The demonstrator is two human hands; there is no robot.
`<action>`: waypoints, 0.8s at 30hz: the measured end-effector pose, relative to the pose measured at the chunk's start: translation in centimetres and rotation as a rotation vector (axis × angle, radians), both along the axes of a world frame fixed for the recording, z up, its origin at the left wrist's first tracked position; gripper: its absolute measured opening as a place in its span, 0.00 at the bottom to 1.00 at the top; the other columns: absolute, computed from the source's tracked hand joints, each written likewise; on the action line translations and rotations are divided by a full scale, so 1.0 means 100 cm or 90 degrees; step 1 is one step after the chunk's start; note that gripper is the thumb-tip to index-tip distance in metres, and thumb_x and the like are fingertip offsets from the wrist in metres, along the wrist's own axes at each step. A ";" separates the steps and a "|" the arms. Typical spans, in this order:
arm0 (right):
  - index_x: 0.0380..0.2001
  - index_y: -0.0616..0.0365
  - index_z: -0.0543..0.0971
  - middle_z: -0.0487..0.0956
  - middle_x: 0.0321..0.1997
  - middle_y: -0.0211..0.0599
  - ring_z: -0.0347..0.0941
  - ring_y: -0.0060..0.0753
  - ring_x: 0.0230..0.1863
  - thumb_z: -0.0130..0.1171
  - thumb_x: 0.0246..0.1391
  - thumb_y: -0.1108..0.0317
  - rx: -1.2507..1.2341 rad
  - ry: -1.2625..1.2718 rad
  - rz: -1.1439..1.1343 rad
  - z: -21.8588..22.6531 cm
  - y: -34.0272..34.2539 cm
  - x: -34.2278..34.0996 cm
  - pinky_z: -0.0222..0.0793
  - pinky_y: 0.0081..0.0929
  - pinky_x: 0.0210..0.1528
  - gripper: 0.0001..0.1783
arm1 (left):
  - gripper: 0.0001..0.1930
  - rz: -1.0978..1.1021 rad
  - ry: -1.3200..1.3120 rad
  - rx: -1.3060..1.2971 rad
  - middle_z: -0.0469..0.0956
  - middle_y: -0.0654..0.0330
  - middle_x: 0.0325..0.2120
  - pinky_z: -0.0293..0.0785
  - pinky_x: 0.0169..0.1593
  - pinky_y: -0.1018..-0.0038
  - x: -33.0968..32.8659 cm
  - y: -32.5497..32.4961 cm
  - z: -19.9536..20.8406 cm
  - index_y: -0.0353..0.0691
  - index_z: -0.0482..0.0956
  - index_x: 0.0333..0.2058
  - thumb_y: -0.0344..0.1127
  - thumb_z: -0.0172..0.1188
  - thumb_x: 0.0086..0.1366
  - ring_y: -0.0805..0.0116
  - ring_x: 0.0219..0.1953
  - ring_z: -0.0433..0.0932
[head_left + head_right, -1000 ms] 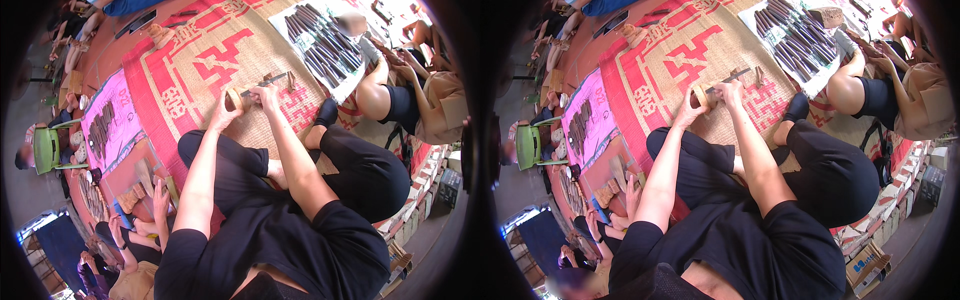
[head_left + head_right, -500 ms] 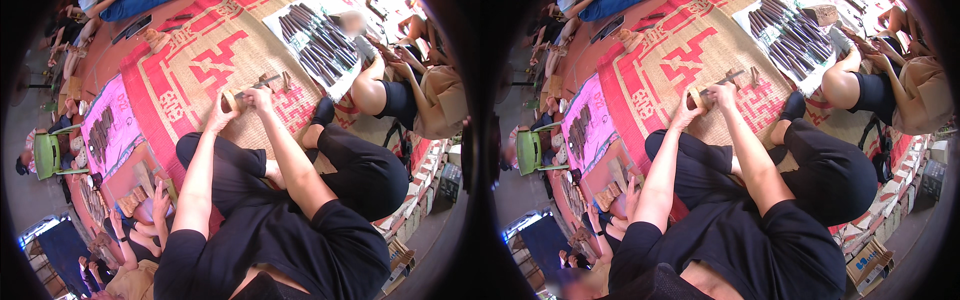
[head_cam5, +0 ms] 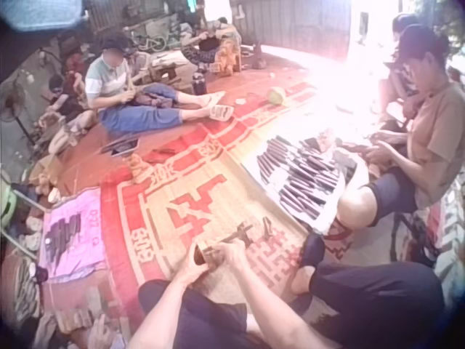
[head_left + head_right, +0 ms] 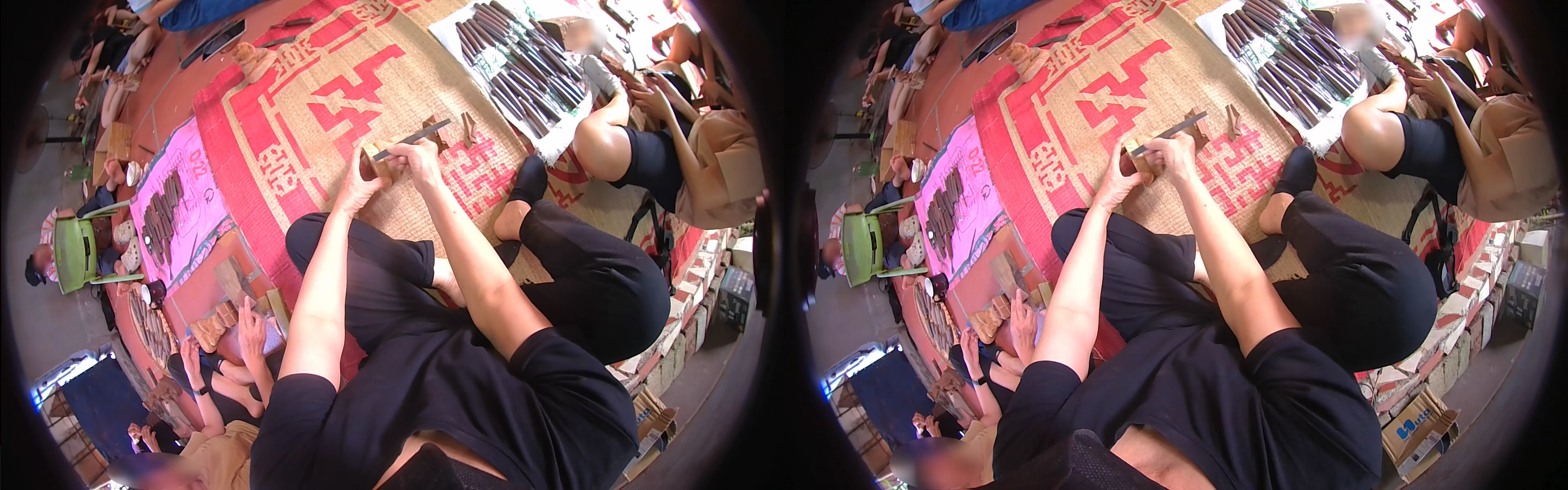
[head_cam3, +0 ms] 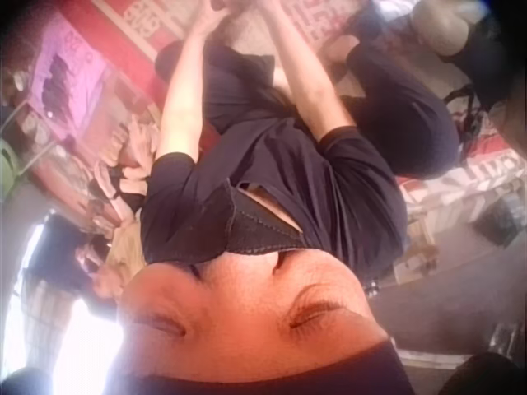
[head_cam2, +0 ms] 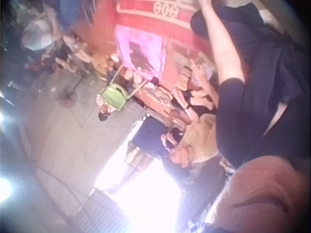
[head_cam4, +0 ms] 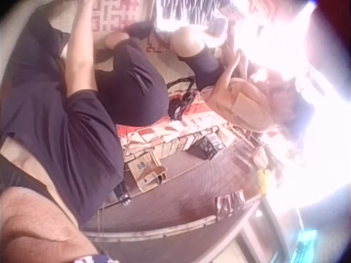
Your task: The person sits on a mat and carves a small wooden block using a knife. They hold the wood in their left hand and use the knife in their right hand to shave off pieces, occasionally turning the block to work on different sides.
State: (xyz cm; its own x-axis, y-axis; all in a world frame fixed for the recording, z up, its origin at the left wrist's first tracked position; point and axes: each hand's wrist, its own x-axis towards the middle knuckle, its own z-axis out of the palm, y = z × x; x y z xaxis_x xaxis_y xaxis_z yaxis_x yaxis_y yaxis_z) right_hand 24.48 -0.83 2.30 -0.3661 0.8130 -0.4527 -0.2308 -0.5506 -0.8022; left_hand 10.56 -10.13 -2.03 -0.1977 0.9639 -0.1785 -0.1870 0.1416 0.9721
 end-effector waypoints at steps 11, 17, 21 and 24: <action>0.23 0.68 0.77 0.78 0.19 0.43 0.71 0.24 0.15 0.65 0.39 0.77 0.004 -0.075 -0.059 -0.010 0.010 0.008 0.63 0.18 0.16 0.07 | 0.54 0.034 0.154 -0.045 0.64 0.53 0.59 0.57 0.64 0.69 -0.004 -0.001 -0.007 0.38 0.48 0.67 0.28 0.70 0.42 0.63 0.62 0.62; 0.23 0.63 0.79 0.80 0.22 0.37 0.74 0.22 0.19 0.64 0.43 0.75 0.015 -0.005 0.010 -0.012 -0.005 0.005 0.66 0.18 0.23 0.04 | 0.56 0.009 0.109 -0.021 0.61 0.51 0.61 0.54 0.66 0.68 -0.004 0.000 -0.004 0.38 0.48 0.67 0.34 0.73 0.40 0.60 0.64 0.58; 0.23 0.64 0.79 0.79 0.21 0.38 0.71 0.20 0.17 0.63 0.43 0.76 -0.003 -0.037 -0.051 -0.029 0.008 0.012 0.65 0.16 0.20 0.03 | 0.56 0.014 0.233 -0.057 0.60 0.50 0.62 0.52 0.67 0.67 -0.002 0.004 0.001 0.37 0.48 0.67 0.34 0.73 0.40 0.59 0.65 0.56; 0.22 0.65 0.78 0.80 0.21 0.39 0.73 0.23 0.17 0.64 0.41 0.76 0.006 -0.012 -0.068 -0.024 0.005 0.008 0.65 0.17 0.20 0.05 | 0.56 0.032 0.139 -0.064 0.60 0.49 0.62 0.53 0.67 0.67 -0.004 0.000 -0.008 0.37 0.48 0.67 0.34 0.73 0.40 0.59 0.66 0.56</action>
State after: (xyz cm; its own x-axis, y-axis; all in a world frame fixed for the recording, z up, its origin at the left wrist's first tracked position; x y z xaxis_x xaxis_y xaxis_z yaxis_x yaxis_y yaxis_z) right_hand 25.27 -0.31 -0.10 -0.2686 0.8514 -0.4505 -0.2729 -0.5158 -0.8121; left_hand 10.20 -10.14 -2.79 -0.2902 0.9311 -0.2209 0.0170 0.2358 0.9716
